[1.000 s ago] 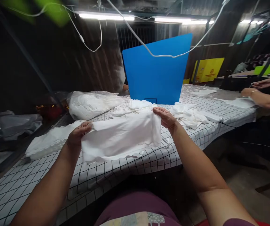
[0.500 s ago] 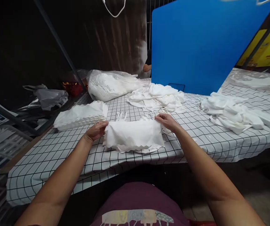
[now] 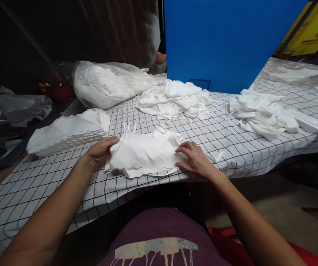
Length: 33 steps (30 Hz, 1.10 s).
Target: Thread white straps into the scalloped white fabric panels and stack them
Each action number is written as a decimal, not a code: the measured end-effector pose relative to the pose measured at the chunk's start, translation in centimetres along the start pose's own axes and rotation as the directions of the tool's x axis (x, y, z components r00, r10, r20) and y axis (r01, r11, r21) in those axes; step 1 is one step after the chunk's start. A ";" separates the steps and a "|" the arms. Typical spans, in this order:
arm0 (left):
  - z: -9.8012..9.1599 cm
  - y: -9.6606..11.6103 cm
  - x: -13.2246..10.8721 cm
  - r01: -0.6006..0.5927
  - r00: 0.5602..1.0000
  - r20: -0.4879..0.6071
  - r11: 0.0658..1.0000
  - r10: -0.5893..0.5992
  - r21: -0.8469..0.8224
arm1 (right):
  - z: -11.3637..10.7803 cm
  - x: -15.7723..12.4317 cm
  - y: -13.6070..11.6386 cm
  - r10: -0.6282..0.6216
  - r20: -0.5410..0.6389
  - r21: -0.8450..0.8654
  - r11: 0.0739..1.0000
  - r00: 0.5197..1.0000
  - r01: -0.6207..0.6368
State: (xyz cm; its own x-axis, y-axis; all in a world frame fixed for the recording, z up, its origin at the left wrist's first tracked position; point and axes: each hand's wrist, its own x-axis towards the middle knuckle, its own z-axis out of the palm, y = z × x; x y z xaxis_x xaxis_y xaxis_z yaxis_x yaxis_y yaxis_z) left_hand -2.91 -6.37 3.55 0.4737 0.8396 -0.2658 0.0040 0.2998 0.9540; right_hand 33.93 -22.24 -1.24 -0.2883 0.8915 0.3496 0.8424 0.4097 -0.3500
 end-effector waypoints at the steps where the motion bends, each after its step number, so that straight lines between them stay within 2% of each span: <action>1: 0.1 -0.1 0.2 0.006 1.000 -0.001 1.000 -0.006 -0.003 | 0.0 -0.2 0.1 0.006 -0.010 0.011 1.000 1.000 -0.006; 6: 0.5 -0.2 0.8 0.030 0.999 -0.013 0.999 -0.030 0.033 | -0.2 -0.9 0.1 0.065 -0.066 0.080 0.995 0.996 -0.059; 10: 1.1 0.3 1.1 0.021 1.000 -0.012 0.999 -0.020 0.038 | 0.0 -1.3 -0.5 0.108 -0.124 0.027 0.994 0.986 -0.105; 15: 1.8 1.0 1.2 0.005 1.000 -0.028 1.000 -0.004 0.031 | 0.2 -1.2 -1.7 0.140 0.032 -0.099 0.986 0.990 -0.136; 20: 1.8 1.1 1.2 0.012 0.999 -0.041 0.999 -0.010 0.044 | 0.2 -0.6 -2.3 0.178 0.015 -0.140 0.975 0.984 -0.175; 22: 1.6 0.9 1.2 0.034 0.999 -0.042 0.999 -0.032 0.037 | 0.0 -0.5 -2.4 0.181 -0.018 -0.065 0.981 0.983 -0.181; 24: 1.7 0.8 1.3 0.049 0.998 -0.041 0.998 -0.048 0.027 | -0.7 -0.8 -2.4 0.199 -0.074 0.101 0.976 0.977 -0.191; 27: 2.3 0.8 1.4 0.054 0.998 -0.021 0.998 -0.053 0.033 | -2.3 -1.7 -2.1 0.305 -0.192 0.320 0.918 0.933 -0.234; 30: 3.6 0.8 1.9 0.052 0.999 0.005 0.996 -0.053 0.069 | -3.6 -2.8 -1.8 0.405 -0.256 0.338 0.888 0.878 -0.311; 31: 4.1 0.7 2.1 0.054 0.998 0.014 0.995 -0.056 0.084 | -3.7 -3.0 -1.8 0.405 -0.252 0.320 0.892 0.879 -0.319; 33: 4.9 0.6 2.5 0.064 0.997 0.032 0.991 -0.068 0.114 | -3.3 -3.0 -2.1 0.346 -0.206 0.268 0.920 0.915 -0.287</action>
State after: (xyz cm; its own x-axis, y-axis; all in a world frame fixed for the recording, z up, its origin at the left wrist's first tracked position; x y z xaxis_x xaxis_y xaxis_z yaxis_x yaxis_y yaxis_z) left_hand 2.61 -6.29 4.10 0.5003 0.8023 -0.3255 0.1346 0.2993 0.9446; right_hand 34.54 -26.41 1.31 0.1214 0.9178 0.3781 0.7358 0.1725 -0.6549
